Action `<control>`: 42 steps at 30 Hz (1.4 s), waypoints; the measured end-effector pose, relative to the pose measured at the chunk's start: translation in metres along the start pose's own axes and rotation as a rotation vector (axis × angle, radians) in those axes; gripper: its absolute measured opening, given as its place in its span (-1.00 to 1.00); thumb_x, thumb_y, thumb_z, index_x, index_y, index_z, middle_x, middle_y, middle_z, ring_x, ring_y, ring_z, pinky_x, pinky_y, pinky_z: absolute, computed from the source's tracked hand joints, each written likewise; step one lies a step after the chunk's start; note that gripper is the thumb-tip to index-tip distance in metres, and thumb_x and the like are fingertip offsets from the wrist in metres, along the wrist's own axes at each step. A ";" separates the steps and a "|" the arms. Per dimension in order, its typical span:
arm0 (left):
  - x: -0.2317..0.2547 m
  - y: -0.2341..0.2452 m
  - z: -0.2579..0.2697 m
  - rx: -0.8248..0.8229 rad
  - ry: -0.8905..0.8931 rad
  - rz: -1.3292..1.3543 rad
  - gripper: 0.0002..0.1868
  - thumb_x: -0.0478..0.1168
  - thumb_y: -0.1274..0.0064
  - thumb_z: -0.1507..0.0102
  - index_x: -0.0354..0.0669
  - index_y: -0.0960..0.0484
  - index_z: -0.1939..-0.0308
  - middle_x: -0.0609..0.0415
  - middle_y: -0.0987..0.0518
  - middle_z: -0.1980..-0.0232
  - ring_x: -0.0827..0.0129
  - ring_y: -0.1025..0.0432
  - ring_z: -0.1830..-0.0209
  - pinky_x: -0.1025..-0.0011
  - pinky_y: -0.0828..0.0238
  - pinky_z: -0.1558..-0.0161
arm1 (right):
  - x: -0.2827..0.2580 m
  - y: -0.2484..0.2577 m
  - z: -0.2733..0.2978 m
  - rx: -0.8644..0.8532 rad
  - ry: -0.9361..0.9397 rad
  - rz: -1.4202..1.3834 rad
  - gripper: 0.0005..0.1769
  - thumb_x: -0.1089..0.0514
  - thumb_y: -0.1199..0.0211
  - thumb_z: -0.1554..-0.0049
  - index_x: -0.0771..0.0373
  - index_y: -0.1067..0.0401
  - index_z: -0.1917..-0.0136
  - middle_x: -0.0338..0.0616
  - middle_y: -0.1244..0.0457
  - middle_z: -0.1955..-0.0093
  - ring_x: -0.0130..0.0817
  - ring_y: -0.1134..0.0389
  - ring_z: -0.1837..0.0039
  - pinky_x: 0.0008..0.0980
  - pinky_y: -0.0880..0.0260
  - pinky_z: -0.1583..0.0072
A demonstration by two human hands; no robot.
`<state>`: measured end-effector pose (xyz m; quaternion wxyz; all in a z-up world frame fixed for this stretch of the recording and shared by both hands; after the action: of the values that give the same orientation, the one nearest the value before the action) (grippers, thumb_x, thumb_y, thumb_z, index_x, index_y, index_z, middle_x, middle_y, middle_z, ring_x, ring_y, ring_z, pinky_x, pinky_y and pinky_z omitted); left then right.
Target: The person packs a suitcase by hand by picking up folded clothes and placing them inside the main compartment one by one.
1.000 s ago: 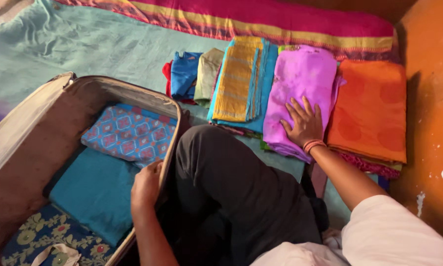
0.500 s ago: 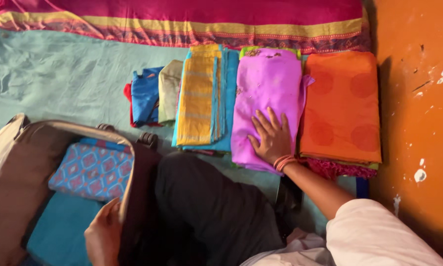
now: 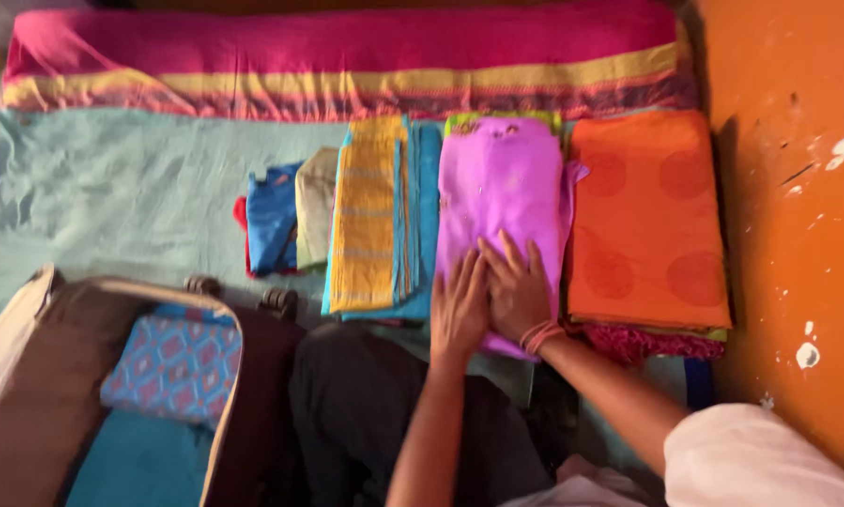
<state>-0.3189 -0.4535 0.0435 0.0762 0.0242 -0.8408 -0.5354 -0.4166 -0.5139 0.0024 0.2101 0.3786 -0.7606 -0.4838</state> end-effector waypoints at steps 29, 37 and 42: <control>-0.131 -0.004 0.036 0.344 0.819 0.078 -0.59 -0.23 -0.14 -0.13 0.15 -0.62 -0.07 -0.02 -0.32 -0.49 0.06 -0.16 -0.57 -0.28 0.09 -0.48 | -0.010 0.013 -0.003 0.078 0.012 -0.127 -0.46 -0.12 -0.24 -0.13 0.17 -0.53 -0.28 -0.15 -0.23 -0.49 -0.06 -0.05 -0.61 0.23 0.11 -0.52; -0.156 -0.029 0.033 0.206 0.976 0.083 -0.11 -0.11 -0.25 -0.10 -0.31 -0.21 -0.43 -0.22 -0.28 -0.42 -0.12 -0.10 -0.49 -0.50 0.24 -0.30 | -0.010 0.014 -0.004 0.064 0.002 -0.140 -0.46 -0.13 -0.21 -0.14 0.16 -0.51 -0.30 -0.16 -0.22 -0.49 -0.05 -0.04 -0.61 0.24 0.13 -0.54; -0.157 -0.023 0.035 0.140 1.074 0.113 -0.13 -0.11 -0.28 -0.05 -0.32 -0.29 -0.38 -0.21 -0.38 -0.24 -0.11 -0.25 -0.31 -0.26 -0.01 -0.36 | -0.009 0.011 -0.001 0.054 -0.001 -0.141 -0.45 -0.14 -0.19 -0.15 0.15 -0.51 -0.31 -0.17 -0.21 -0.50 -0.06 -0.02 -0.62 0.23 0.16 -0.54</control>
<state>-0.1702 -0.4127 -0.0076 0.5217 0.2543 -0.7174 -0.3854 -0.4139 -0.5051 0.0130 0.1646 0.4367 -0.7449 -0.4768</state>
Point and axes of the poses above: each hand's wrist, its own z-axis away from the middle knuckle, its own y-axis out of the back of the hand, x = y × z, the point moved 3 cm from there along -z, towards the middle knuckle
